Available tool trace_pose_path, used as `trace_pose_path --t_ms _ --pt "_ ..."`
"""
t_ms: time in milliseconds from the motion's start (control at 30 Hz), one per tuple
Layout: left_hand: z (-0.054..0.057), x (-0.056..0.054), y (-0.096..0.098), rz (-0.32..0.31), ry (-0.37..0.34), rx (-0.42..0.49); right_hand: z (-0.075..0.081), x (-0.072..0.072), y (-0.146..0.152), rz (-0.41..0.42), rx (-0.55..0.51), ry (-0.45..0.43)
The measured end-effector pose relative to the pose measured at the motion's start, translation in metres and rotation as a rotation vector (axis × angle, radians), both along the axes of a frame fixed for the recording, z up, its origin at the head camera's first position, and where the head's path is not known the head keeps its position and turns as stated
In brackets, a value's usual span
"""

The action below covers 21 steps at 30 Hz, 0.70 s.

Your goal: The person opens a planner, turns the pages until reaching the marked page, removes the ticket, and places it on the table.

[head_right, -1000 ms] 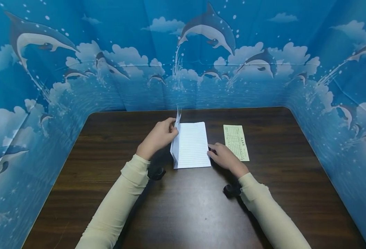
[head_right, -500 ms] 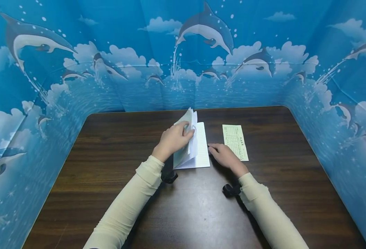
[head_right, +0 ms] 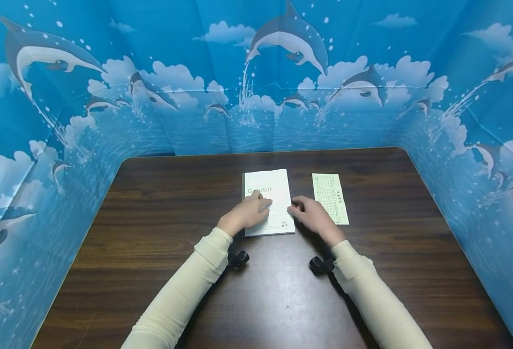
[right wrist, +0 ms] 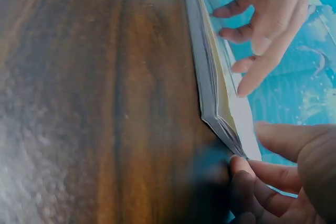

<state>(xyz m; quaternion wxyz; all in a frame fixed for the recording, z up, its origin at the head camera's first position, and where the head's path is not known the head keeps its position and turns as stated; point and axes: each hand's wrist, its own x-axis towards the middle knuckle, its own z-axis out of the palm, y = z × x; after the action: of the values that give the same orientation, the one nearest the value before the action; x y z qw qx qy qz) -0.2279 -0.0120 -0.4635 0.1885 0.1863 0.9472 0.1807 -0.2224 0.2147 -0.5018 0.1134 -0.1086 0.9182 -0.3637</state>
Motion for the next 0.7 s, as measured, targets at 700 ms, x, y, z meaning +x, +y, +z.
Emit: trace_pose_path --t_ms 700 --pt "-0.01 -0.01 -0.043 0.132 0.346 0.096 0.005 -0.002 0.004 0.047 0.003 0.018"
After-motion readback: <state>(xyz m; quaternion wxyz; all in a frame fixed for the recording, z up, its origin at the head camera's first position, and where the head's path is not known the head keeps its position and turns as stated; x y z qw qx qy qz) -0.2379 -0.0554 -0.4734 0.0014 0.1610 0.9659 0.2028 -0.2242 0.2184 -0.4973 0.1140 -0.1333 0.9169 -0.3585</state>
